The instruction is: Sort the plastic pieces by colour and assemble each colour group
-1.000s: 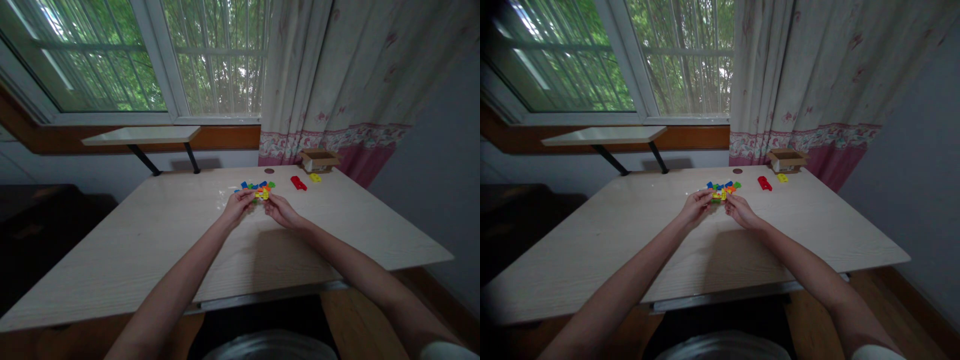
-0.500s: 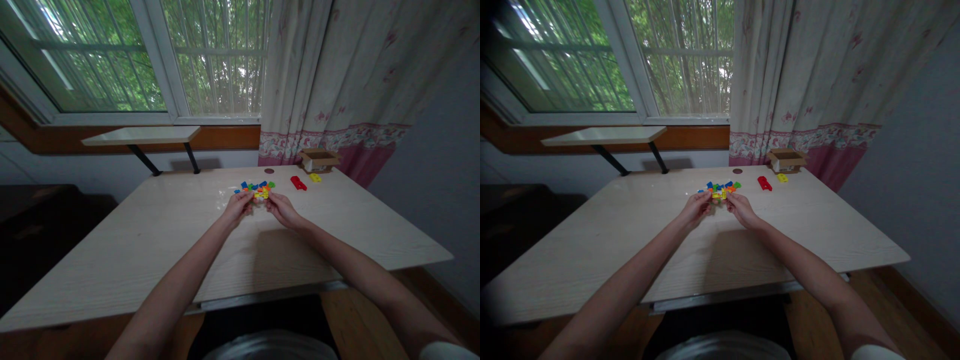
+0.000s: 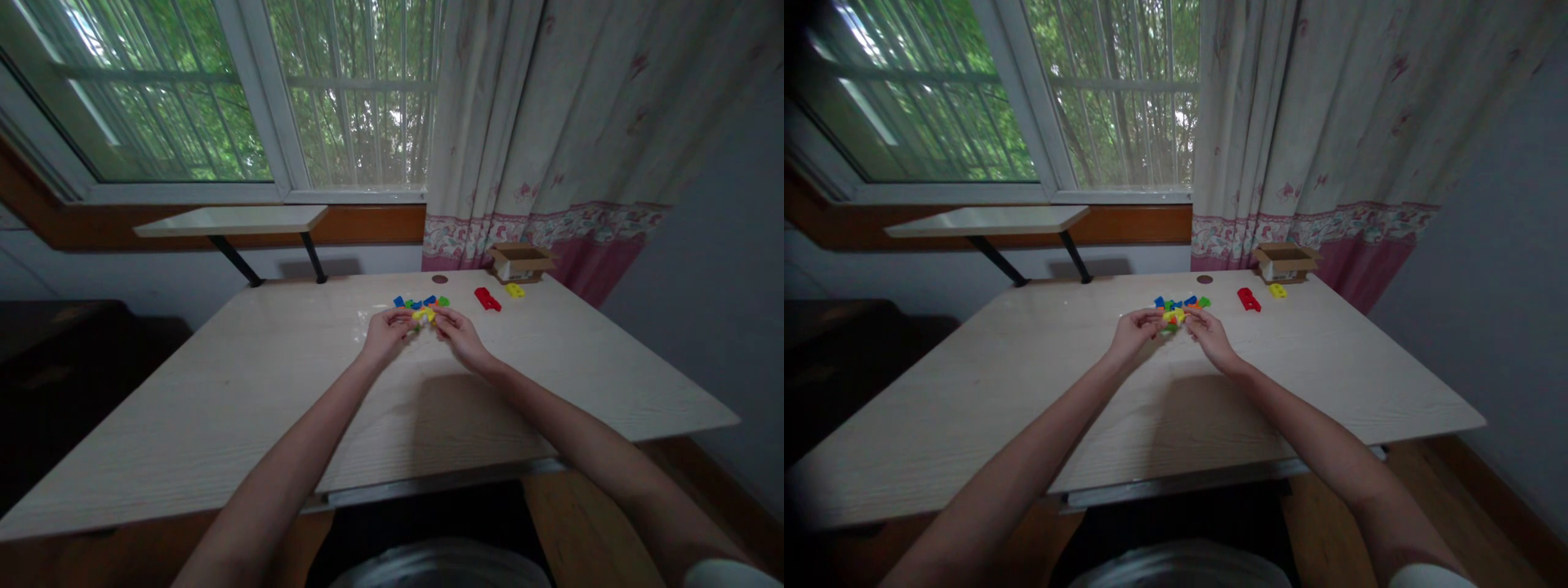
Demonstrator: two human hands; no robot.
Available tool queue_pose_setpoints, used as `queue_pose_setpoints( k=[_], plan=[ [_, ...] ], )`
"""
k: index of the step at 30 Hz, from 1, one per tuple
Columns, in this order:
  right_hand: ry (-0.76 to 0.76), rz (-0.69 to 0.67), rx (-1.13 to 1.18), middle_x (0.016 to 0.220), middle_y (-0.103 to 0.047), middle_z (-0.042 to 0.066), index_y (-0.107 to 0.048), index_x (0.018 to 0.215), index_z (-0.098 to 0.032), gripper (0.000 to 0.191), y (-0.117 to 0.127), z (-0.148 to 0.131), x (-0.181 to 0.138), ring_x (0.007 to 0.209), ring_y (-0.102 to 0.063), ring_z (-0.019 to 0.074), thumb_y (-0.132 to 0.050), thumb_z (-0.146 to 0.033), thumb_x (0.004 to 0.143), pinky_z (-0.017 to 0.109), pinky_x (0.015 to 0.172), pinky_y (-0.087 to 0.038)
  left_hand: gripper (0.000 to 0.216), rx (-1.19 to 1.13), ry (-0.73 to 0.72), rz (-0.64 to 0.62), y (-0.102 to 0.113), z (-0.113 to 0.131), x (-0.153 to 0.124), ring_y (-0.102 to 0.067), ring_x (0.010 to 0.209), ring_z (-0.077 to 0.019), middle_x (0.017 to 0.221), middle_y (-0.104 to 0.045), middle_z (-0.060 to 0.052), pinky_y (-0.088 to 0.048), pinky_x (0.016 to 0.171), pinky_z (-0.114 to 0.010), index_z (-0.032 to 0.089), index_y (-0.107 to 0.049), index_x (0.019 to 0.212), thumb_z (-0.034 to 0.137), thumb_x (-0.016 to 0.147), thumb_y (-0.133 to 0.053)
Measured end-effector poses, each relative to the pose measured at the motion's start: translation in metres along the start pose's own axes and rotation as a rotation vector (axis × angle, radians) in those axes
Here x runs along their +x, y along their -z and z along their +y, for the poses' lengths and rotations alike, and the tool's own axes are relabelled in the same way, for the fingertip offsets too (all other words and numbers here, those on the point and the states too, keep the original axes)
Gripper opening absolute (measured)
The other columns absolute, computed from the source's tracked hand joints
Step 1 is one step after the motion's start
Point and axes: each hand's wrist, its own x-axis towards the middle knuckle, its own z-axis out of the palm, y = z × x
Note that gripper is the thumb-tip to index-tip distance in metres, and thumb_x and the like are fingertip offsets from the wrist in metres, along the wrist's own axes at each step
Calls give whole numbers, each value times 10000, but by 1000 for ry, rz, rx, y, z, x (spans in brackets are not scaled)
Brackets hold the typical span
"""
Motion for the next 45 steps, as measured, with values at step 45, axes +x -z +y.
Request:
queue_pose_setpoints(
  k=[45],
  plan=[
    [-52, 448, -1413, 826, -697, 125, -714, 873, -142, 336, 241, -8, 49, 790, -627, 229, -518, -388, 756, 314, 708, -453, 181, 905, -384, 166, 30, -18, 9, -585, 781, -167, 920, -661, -63, -454, 727, -278, 170, -658, 893, 216, 788, -517]
  ],
)
